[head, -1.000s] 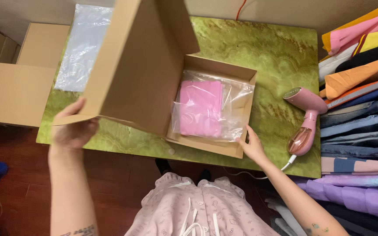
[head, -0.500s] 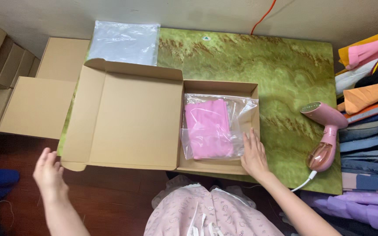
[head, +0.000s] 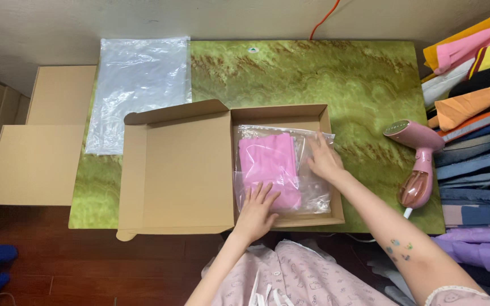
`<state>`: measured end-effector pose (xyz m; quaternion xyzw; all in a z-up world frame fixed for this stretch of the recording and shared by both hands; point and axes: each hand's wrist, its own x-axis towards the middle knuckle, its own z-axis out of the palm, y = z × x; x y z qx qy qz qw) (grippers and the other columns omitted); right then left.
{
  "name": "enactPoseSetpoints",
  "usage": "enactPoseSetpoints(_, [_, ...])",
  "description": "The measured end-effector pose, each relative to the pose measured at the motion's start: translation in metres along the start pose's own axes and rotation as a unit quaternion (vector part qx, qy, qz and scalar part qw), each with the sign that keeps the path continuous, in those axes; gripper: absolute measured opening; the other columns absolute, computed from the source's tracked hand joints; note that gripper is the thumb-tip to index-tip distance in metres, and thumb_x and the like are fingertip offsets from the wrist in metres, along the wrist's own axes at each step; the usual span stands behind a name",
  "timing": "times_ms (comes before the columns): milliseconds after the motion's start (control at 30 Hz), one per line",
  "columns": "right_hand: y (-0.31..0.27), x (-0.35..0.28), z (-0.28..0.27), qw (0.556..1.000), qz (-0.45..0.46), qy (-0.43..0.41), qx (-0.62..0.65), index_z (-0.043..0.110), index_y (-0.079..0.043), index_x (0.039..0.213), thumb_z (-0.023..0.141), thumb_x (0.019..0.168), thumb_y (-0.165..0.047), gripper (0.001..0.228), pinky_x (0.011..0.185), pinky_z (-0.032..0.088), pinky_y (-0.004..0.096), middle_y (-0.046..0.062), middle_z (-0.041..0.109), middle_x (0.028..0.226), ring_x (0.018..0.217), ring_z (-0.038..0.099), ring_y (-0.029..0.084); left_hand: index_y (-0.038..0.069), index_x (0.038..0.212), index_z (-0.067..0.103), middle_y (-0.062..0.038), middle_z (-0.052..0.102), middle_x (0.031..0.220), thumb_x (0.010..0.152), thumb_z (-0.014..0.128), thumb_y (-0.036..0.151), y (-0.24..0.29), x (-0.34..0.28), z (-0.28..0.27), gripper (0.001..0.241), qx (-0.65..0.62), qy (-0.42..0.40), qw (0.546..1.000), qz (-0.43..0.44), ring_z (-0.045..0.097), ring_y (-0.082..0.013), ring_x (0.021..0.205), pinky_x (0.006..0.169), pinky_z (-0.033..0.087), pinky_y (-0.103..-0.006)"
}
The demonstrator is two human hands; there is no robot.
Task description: The person unpacks a gray shirt from a plastic bag inside a cardboard box, hangs it on a green hanger, and places it on a clothing rack. They then repeat the process with a pink shirt, unpacking it from a box and hanging it on a metal hanger. The person closes the empty boxes and stacks them.
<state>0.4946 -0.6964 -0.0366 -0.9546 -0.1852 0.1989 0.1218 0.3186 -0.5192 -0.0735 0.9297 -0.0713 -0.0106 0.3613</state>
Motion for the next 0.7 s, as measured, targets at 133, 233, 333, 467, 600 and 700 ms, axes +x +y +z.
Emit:
enactPoseSetpoints(133, [0.044,0.044,0.038,0.995,0.066,0.069,-0.042,0.046,-0.007,0.126,0.067,0.075,-0.023,0.057,0.076,0.055,0.052,0.016,0.032,0.135,0.089,0.065,0.044,0.031,0.140,0.039,-0.011,0.019,0.154,0.086,0.045,0.056,-0.018,-0.005,0.030,0.060,0.133,-0.231,0.958,-0.104,0.010,-0.0477,0.139,0.110,0.013,-0.0615])
enactPoseSetpoints(233, [0.068,0.056,0.054,0.990,0.101,0.092,-0.031,0.063,-0.004,0.102,0.072,0.071,-0.028,0.040,0.070,0.056,0.048,0.016,0.055,0.103,0.083,0.068,0.039,0.037,0.139,0.040,-0.005,0.018,0.155,0.092,0.030,0.062,-0.028,-0.013,0.024,0.054,0.121,-0.273,0.948,-0.113,0.013,-0.0431,0.140,0.111,0.015,-0.0598])
enactPoseSetpoints(333, [0.085,0.041,0.068,0.982,0.148,0.094,0.073,0.072,-0.019,0.089,0.067,0.073,-0.030,0.020,0.071,0.054,0.040,0.005,0.064,0.071,0.079,0.069,0.029,0.033,0.133,0.047,-0.004,0.027,0.152,0.092,0.037,0.056,-0.031,-0.019,0.013,0.048,0.087,-0.268,0.953,-0.110,0.022,-0.0420,0.138,0.109,0.022,-0.0595])
enactPoseSetpoints(467, [0.078,-0.007,0.068,0.923,0.106,0.168,0.330,0.072,-0.013,0.097,0.065,0.076,-0.006,0.022,0.056,0.052,0.025,0.006,0.068,0.063,0.056,0.068,0.016,0.021,0.116,0.061,-0.007,0.063,0.110,0.083,0.056,0.033,-0.053,-0.011,0.038,0.035,0.087,-0.154,0.983,-0.041,0.064,-0.0326,0.100,0.084,0.049,-0.0446])
enactPoseSetpoints(600, [0.042,-0.043,0.057,0.869,0.056,0.228,0.436,0.068,0.000,0.099,0.069,0.080,-0.001,0.019,0.062,0.054,0.028,0.018,0.069,0.083,0.068,0.067,0.020,0.012,0.127,0.052,-0.012,0.054,0.123,0.080,0.062,0.017,0.000,0.045,0.009,0.049,0.022,-0.032,0.998,0.040,0.054,-0.0354,0.115,0.093,0.044,-0.0440])
enactPoseSetpoints(700, [0.020,-0.057,0.053,0.862,0.000,0.265,0.433,0.070,0.000,0.093,0.070,0.077,0.002,0.016,0.058,0.053,0.026,0.015,0.069,0.074,0.065,0.067,0.017,0.012,0.139,0.040,-0.011,0.046,0.137,0.078,0.065,0.009,0.022,0.086,0.003,0.066,0.031,0.035,0.993,0.105,0.042,-0.0350,0.127,0.100,0.041,-0.0472])
